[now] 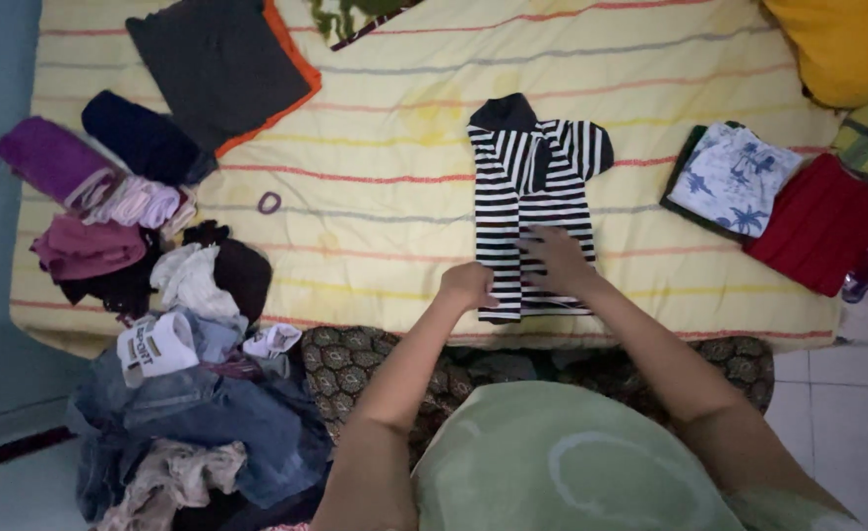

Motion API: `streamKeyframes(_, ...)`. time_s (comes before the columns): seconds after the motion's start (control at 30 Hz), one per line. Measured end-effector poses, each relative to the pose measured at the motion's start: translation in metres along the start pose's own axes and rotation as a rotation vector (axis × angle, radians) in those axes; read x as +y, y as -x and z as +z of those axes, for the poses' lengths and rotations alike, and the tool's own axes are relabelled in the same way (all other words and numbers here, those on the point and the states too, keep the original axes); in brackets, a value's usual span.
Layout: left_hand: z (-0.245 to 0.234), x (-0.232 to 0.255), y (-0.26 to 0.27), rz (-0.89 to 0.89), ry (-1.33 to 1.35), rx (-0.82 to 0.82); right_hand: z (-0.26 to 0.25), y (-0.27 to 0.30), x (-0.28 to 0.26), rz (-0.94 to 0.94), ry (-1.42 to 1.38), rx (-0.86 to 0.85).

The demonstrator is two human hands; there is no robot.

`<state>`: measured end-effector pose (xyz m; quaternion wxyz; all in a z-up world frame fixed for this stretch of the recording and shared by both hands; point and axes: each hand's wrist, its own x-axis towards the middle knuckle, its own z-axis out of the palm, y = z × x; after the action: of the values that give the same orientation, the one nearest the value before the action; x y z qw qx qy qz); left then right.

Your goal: Folding various items of laundry on a bed.

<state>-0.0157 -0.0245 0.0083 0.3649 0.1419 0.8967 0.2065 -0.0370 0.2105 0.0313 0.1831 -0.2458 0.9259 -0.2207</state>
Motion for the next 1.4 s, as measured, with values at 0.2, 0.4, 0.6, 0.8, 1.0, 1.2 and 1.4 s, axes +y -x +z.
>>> streamKeyframes(0.2,-0.019,0.007,-0.055,0.045,0.064,0.45,0.024,-0.05,0.086,0.226,-0.454,0.406)
streamKeyframes(0.4,-0.067,0.004,-0.11,0.172,-0.139,0.635,0.056,-0.119,0.147,0.288,-1.005,0.484)
streamKeyframes(0.6,-0.092,0.004,-0.133,0.077,-0.212,0.516,0.031,-0.145,0.127,0.391,-0.691,0.511)
streamKeyframes(0.8,-0.095,-0.008,-0.147,0.097,-0.175,0.427,0.006,-0.155,0.101,0.567,-0.825,0.314)
streamKeyframes(1.0,-0.105,-0.008,-0.149,0.076,-0.147,0.37,-0.005,-0.146,0.095,0.448,-0.657,0.351)
streamKeyframes(1.2,-0.117,-0.001,-0.141,0.018,-0.223,0.321,-0.009,-0.139,0.108,0.279,-0.382,0.461)
streamKeyframes(1.4,-0.128,-0.001,-0.145,0.025,-0.253,0.26,-0.012,-0.152,0.064,0.21,-0.199,0.322)
